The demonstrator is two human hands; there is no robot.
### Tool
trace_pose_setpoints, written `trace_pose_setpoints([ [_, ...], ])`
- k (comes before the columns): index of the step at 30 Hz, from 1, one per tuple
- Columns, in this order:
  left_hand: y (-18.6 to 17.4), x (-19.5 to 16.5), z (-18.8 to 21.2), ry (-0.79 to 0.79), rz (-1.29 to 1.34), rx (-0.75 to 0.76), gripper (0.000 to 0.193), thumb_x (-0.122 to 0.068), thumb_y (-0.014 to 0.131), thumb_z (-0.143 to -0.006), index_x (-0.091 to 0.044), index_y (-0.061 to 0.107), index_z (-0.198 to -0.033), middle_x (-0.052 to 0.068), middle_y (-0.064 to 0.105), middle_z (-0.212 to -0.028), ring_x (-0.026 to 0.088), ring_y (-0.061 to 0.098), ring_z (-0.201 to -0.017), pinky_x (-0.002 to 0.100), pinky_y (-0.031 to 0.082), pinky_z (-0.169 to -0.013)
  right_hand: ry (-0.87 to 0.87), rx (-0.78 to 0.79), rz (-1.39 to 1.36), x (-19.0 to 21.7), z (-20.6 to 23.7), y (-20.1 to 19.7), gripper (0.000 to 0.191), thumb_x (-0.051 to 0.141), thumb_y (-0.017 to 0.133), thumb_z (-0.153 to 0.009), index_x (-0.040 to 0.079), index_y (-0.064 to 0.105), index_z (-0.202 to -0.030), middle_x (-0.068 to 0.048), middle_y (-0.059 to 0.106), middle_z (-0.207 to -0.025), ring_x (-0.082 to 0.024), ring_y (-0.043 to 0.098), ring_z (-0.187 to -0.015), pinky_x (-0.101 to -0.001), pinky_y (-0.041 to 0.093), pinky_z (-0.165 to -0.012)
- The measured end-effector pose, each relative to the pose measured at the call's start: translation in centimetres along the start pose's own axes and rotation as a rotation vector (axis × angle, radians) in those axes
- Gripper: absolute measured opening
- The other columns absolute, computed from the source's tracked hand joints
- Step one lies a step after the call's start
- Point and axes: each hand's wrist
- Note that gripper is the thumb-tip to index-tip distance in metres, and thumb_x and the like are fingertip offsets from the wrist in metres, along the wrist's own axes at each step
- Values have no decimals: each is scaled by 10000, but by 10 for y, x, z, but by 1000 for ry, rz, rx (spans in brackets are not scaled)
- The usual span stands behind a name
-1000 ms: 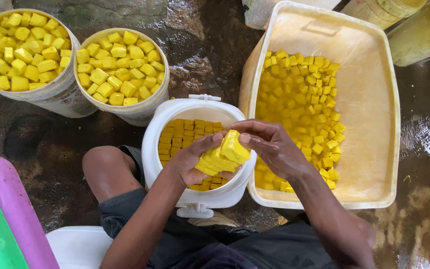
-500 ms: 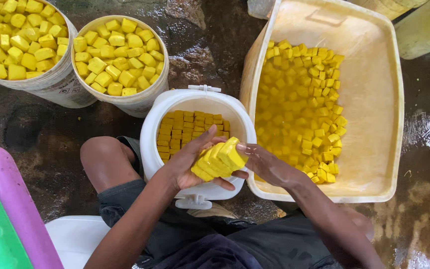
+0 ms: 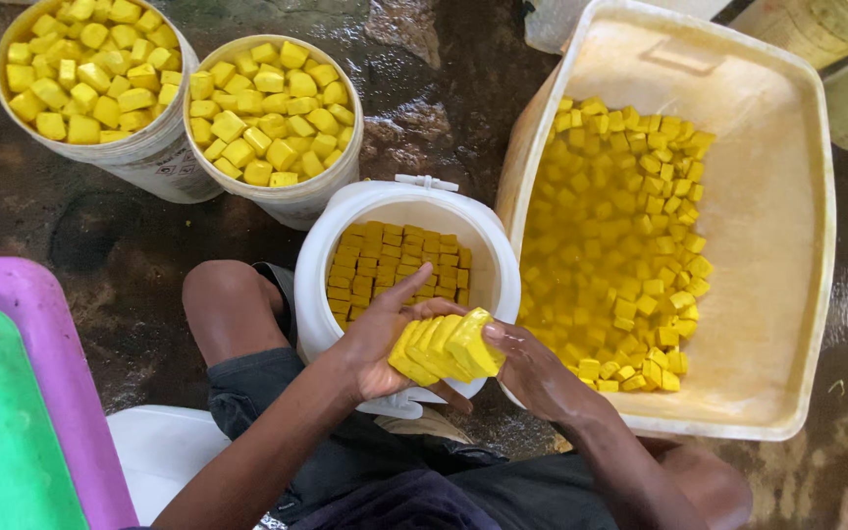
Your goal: The person sits on the floor and transfers yellow cube-shaped bars one at a time from a large water-filled tub into a white plastic bucket, occasionally holding and turning a bar in both hands before placing it into the bucket with the others.
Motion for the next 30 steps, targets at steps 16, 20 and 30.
trace_pose_setpoints([
  [16,41,2,29,321,-47,-375,530,-519,560,-927,-101,487,-1244,208,666,-1161,351,712,-982,544,554,-808,-166,-8,-575,9,-4,60,662,519,451,-1017,3,530,-1424,-178,613,-1353,-299,590,-1263,-465,486,-1076],
  [20,58,17,24,745,-85,-481,490,-379,657,-946,-130,515,-1344,87,539,-1167,226,568,-1116,404,535,-990,-244,-38,-733,14,-7,77,657,550,405,-1016,30,519,-1401,-150,611,-1347,-295,603,-1245,-492,500,-1040],
  [30,58,65,9,914,-464,-491,699,-425,642,-915,-110,393,-1487,73,541,-1366,174,517,-1306,297,419,-1065,-646,-330,-307,-10,-14,88,664,459,506,-1024,79,420,-1562,-159,436,-1556,-293,429,-1466,-474,324,-1239],
])
Point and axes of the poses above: each hand's wrist, its own z-axis away from the middle knuckle, its own y-axis out of the palm, x = y × z
